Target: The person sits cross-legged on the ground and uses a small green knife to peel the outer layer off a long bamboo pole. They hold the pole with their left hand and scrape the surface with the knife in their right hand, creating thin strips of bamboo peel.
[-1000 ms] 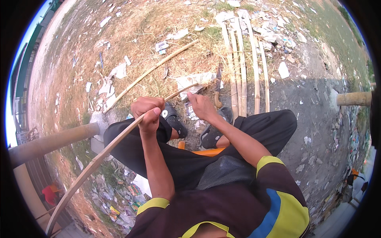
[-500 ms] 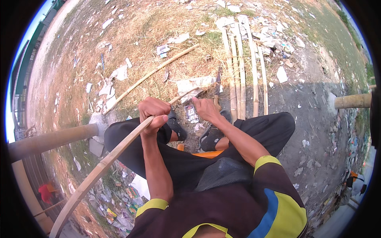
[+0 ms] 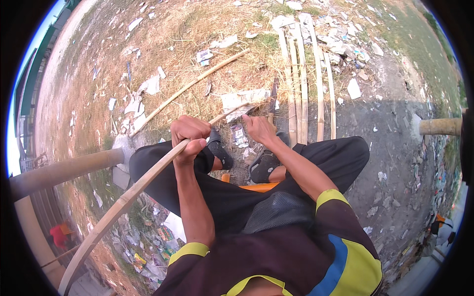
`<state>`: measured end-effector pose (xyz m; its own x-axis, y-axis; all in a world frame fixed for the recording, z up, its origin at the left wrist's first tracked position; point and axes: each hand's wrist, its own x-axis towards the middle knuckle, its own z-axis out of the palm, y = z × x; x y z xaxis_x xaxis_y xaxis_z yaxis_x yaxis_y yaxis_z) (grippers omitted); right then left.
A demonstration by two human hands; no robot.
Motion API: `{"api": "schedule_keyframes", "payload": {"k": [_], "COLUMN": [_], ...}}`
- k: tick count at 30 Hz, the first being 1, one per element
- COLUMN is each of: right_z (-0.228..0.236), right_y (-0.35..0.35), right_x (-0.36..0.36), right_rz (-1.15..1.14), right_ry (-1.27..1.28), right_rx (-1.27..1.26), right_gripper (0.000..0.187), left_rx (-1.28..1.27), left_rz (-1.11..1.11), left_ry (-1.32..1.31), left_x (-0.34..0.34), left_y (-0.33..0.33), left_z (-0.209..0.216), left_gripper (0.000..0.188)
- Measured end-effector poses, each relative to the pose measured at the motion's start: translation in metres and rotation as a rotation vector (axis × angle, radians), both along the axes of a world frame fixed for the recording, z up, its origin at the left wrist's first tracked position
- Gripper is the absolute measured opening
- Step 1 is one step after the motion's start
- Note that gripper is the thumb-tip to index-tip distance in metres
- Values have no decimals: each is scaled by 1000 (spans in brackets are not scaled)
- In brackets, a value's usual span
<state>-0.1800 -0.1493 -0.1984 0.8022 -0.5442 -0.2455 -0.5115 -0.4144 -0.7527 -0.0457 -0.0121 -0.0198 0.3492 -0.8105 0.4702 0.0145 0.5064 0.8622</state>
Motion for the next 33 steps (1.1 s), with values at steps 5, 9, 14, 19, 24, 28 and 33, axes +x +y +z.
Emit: {"api": "schedule_keyframes", "payload": {"k": [5,9,14,19,24,28,33], "right_z": [18,-6,-21,-12,-34,-17,-40], "right_y": [16,-6,3,-5,-8,-14,-16], "right_x": [3,7,22,18,16,23,27], "right_rz": [-13,-60,-30,-32,-96,-28,-131], "right_ry": [-135,87,3,-6,140,22,193], "right_rx": [13,-42,-18,95,-15,61,4], "right_gripper": [66,67,69,68,68,69,68], "left_rx": [-2,-15,-33,-39,-30,-51,-49], "left_rz": [52,50,60,83,92,105,138], "left_ry": [16,23,42,35,69,36,132], "left_x": [1,2,5,5,7,6,12], "left_y": [-1,0,-1,0,2,-2,2], "left_z": [1,0,-1,-2,-2,-3,0], "left_gripper": [42,41,40,38,37,36,35]}}
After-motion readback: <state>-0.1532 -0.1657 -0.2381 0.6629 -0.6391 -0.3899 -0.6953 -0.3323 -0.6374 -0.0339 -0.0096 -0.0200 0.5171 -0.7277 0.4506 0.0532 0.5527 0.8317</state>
